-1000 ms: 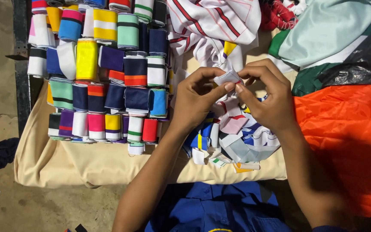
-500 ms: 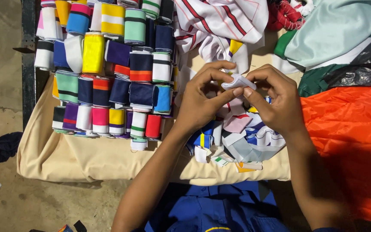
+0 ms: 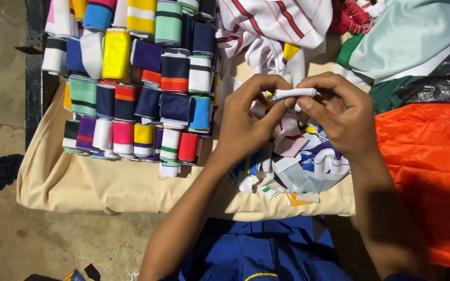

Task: Rolling small strips of multi-colored fabric into tight cylinders and stacking them.

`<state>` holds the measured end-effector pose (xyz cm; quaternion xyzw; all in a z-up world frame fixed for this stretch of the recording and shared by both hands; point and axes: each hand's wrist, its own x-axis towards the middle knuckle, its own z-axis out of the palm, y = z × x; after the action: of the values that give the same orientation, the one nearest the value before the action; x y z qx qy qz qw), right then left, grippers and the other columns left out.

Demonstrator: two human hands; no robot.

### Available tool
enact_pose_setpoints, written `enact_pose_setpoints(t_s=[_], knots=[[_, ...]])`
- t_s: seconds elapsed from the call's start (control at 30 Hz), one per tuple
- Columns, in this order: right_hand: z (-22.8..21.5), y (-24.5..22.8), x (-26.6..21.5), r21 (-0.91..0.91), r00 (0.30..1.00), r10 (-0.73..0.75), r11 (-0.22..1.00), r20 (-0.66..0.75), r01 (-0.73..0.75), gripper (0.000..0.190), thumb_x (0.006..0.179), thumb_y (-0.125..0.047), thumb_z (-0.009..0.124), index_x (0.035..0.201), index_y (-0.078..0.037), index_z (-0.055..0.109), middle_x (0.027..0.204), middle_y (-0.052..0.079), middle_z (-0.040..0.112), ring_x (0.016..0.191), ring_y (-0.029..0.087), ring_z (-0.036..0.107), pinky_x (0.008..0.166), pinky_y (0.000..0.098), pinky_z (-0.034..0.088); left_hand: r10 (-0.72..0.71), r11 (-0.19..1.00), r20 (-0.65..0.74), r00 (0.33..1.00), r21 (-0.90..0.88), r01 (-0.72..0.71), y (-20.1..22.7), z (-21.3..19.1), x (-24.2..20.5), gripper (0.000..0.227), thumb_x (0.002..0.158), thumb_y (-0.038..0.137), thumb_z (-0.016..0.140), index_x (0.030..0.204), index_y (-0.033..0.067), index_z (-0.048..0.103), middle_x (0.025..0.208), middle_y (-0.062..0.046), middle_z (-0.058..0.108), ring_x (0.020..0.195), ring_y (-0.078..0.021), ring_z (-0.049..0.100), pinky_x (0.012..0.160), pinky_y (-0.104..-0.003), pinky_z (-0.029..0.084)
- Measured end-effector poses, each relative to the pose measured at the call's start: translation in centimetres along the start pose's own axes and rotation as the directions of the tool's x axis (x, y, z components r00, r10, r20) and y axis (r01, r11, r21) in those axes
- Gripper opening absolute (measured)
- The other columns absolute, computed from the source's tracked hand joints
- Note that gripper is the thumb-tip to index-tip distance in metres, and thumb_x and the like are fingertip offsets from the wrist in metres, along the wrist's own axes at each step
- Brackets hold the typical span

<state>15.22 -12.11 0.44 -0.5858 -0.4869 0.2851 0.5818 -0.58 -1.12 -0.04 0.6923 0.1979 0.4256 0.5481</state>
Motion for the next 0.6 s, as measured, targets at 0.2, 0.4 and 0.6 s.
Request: enact_pose_setpoints(t_s=[0.2,0.4,0.6], knots=[[2.2,-7.0,1.3,-0.382,0.979,-0.082,0.912,0.185,0.149,0.012,0.101,0.002,0.069,0.112,0.007,0.068,0.109,0.019,0.069,0.104,0.029,0.067,0.092,0.0357,0.053,0.030,0.921,0.032,0.999,0.387,-0.040,5.3,-2.9,-1.9,0.014,0.097,0.015,0.073,0.107,0.0087,0.065,0.099,-0.004,0.071,0.088,-0.0230,0.064,0.080,-0.034,0.050],[6.3,-10.2,2.4,-0.333,0.926,-0.101,0.915,0.363,0.230,0.029,0.096,-0.005,0.074,0.123,0.002,0.064,0.116,0.017,0.071,0.108,0.026,0.071,0.092,0.0323,0.055,0.005,0.896,-0.156,0.988,0.439,0.064,7.9,-6.2,-4.8,0.010,0.100,0.010,0.067,0.108,0.0042,0.064,0.103,-0.008,0.070,0.096,-0.0248,0.066,0.087,-0.035,0.051],[11.9,-8.5,3.0,-0.317,0.904,0.041,0.942,0.426,0.107,0.026,0.093,-0.013,0.076,0.113,-0.008,0.060,0.098,0.003,0.068,0.086,0.012,0.069,0.063,0.0253,0.061,-0.140,0.825,-0.365,0.921,0.471,0.312,9.0,-9.6,-8.4,0.008,0.098,0.016,0.068,0.100,0.0093,0.065,0.093,-0.001,0.070,0.078,-0.0135,0.064,0.069,-0.027,0.048]])
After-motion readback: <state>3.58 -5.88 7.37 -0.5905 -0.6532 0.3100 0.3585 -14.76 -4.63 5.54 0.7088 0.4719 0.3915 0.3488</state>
